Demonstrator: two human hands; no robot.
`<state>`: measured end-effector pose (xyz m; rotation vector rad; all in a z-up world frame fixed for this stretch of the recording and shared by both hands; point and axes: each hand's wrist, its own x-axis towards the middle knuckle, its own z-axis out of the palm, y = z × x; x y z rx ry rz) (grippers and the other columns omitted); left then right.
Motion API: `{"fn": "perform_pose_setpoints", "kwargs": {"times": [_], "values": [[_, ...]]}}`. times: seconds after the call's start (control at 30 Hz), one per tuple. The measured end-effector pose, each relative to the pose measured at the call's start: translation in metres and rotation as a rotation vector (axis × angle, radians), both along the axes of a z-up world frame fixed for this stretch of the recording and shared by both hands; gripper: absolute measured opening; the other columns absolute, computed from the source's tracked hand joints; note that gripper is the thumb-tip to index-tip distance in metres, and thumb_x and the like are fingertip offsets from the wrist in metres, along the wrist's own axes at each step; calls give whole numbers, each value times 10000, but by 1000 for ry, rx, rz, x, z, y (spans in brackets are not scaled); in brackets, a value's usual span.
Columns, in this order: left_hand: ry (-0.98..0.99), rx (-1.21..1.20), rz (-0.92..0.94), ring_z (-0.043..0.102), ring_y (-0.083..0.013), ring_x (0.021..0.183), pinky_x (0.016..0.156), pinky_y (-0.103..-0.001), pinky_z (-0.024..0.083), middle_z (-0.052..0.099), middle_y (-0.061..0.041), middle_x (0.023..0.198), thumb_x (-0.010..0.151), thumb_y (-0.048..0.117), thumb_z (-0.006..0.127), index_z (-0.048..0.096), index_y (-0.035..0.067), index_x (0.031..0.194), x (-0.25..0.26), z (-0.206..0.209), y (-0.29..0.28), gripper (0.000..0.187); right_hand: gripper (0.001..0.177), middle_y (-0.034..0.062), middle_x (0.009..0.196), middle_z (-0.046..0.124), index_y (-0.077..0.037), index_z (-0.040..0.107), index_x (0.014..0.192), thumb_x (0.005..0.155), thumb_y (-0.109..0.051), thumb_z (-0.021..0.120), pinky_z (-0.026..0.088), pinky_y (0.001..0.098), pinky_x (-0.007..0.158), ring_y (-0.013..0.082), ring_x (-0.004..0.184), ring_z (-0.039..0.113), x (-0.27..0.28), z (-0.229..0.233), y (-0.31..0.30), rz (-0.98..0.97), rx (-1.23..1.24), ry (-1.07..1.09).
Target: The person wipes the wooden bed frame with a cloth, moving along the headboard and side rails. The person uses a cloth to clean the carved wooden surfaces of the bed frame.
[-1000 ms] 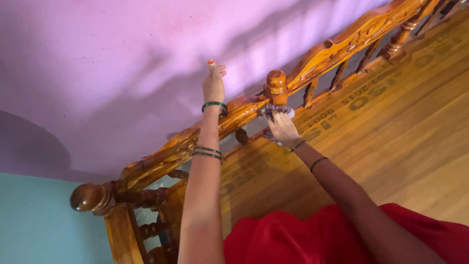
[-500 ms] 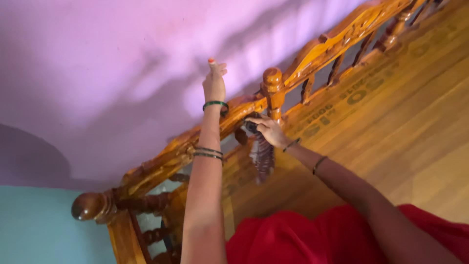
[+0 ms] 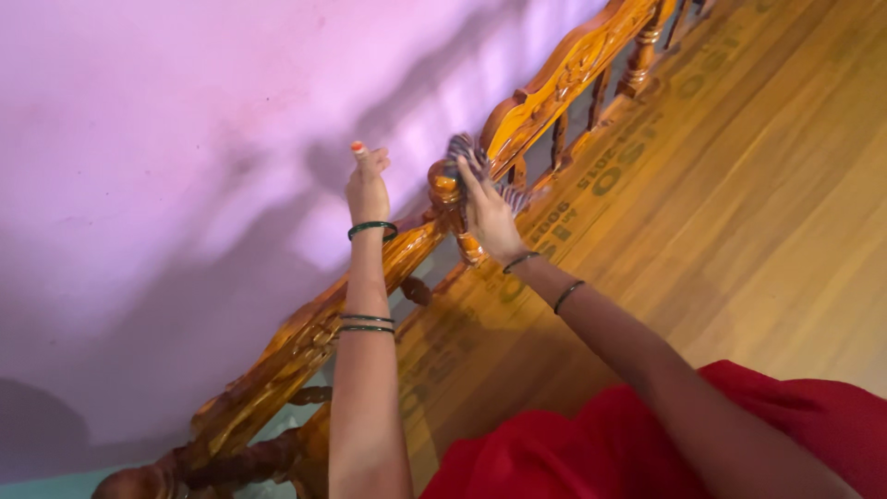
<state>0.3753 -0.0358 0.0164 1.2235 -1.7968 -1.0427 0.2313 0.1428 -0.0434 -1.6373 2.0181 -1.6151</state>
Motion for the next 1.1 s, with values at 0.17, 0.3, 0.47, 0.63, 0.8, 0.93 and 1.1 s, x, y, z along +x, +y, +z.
{"fn": "perform_pose_setpoints", "kwargs": {"times": [0.17,0.3,0.47,0.63,0.8,0.93,1.1], "values": [[-2,-83,-210,659,-292,1234,1045,-376,460,735,-161,1243,933,777,294,704,103,1291,-34,11,27,867,778,238,1478,534,-147,446,1573,846,69,618,613,436,972,427,1137,687,-33,-33,29,82,-190,326],[-398,-17,-293,686,-312,1151,997,-410,509,751,-158,1157,985,674,359,709,114,1242,-57,34,62,709,567,147,1387,678,-194,644,1388,893,72,567,608,344,769,303,888,757,-82,-47,32,114,135,64],[-629,-359,-429,676,-320,1079,936,-453,523,722,-134,1150,1015,547,529,691,73,1190,-63,39,76,530,454,179,1173,762,-15,740,1227,795,37,612,568,372,978,291,1064,738,-171,-92,78,-140,-71,-340],[-629,-283,-364,704,-290,1025,929,-427,549,746,-117,1101,963,434,644,730,111,1138,-68,47,76,378,495,105,1264,699,-15,548,1368,877,47,514,524,353,1069,237,1190,652,-236,-76,93,121,-169,-1234],[-694,-271,-242,695,-293,1020,909,-430,549,743,-109,1060,942,455,672,760,103,982,-75,50,78,366,445,107,1237,659,29,547,1335,895,89,519,499,382,1069,241,1170,627,-176,-46,65,430,-161,-1199],[-675,-497,-214,658,-336,1073,966,-463,516,728,-128,1072,1030,457,549,731,85,1049,-90,-3,54,415,481,148,1356,629,35,544,1446,973,-45,572,467,382,1120,265,1241,577,-80,-26,34,209,-231,-870],[-553,-392,-190,637,-399,1079,949,-516,489,674,-207,1177,1056,473,417,685,94,1233,-90,-30,37,497,618,349,1538,430,55,331,1552,1024,-111,604,325,503,1181,485,1435,408,66,-109,-4,-158,-318,-75]]}}
